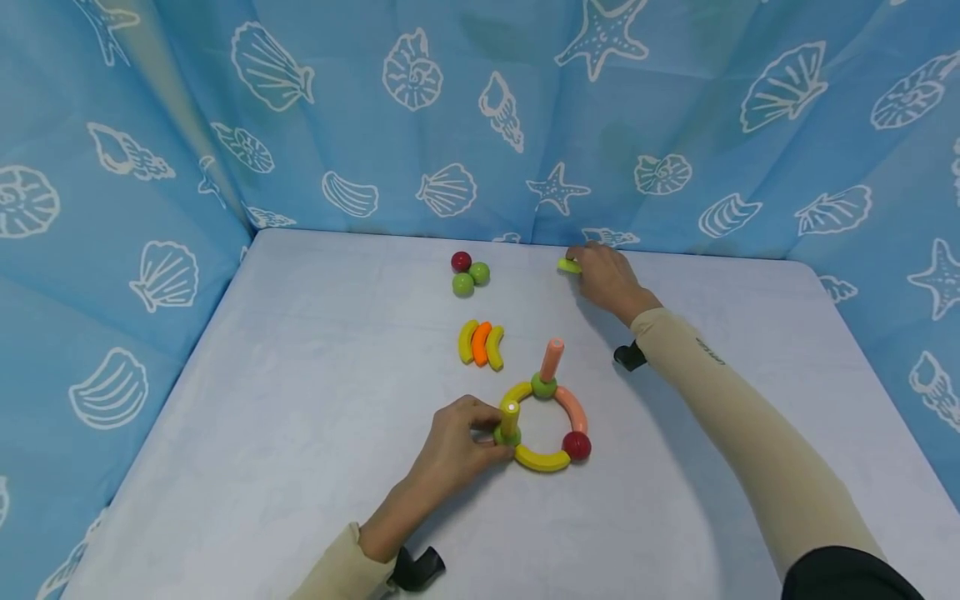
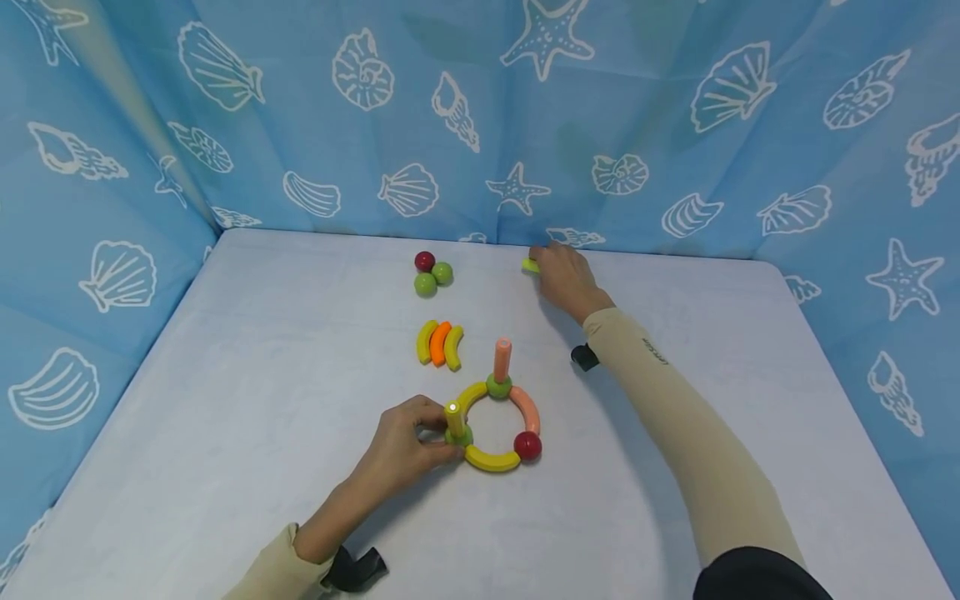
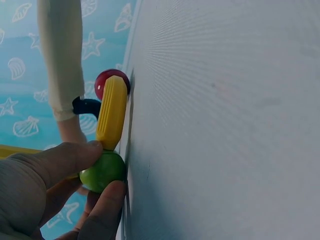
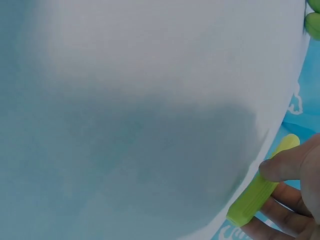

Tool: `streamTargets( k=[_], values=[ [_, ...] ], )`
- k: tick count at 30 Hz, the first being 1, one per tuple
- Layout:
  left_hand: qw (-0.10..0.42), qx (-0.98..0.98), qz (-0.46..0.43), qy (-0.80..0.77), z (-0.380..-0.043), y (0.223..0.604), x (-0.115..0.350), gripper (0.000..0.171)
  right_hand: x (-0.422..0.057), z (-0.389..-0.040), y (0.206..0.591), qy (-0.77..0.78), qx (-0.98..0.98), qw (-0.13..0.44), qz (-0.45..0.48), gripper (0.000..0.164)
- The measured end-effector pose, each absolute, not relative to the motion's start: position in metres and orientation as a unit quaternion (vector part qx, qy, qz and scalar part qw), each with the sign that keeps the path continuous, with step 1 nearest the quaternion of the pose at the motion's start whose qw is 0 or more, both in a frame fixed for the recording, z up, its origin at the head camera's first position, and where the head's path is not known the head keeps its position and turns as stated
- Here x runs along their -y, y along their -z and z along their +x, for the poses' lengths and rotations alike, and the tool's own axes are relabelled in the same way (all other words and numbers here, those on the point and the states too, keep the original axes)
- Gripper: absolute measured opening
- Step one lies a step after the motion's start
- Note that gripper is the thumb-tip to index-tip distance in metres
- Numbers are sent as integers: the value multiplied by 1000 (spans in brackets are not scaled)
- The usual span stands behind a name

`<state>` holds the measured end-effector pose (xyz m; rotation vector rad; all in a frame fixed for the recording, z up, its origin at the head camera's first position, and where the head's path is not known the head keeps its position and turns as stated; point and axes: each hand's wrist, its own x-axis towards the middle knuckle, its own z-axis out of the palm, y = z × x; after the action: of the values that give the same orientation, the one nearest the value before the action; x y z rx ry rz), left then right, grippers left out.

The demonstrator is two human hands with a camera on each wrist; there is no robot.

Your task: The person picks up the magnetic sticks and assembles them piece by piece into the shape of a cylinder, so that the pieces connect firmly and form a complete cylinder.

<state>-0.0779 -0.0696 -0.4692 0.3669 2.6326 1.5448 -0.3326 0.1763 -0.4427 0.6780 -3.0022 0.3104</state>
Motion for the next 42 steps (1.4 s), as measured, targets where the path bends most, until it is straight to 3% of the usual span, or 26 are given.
streamTargets(
  k=[14, 30, 42],
  values=[
    [28, -856, 130, -500, -77, 469, 70, 25, -179, -312, 438, -126, 964, 80, 220, 38],
    [37, -859, 120, -497, -77, 468, 69, 25, -187, -288, 437, -169, 955, 103, 219, 36],
    [33, -861, 126, -492, -78, 470, 69, 24, -193, -263, 427, -327, 912, 128, 214, 40]
  ],
)
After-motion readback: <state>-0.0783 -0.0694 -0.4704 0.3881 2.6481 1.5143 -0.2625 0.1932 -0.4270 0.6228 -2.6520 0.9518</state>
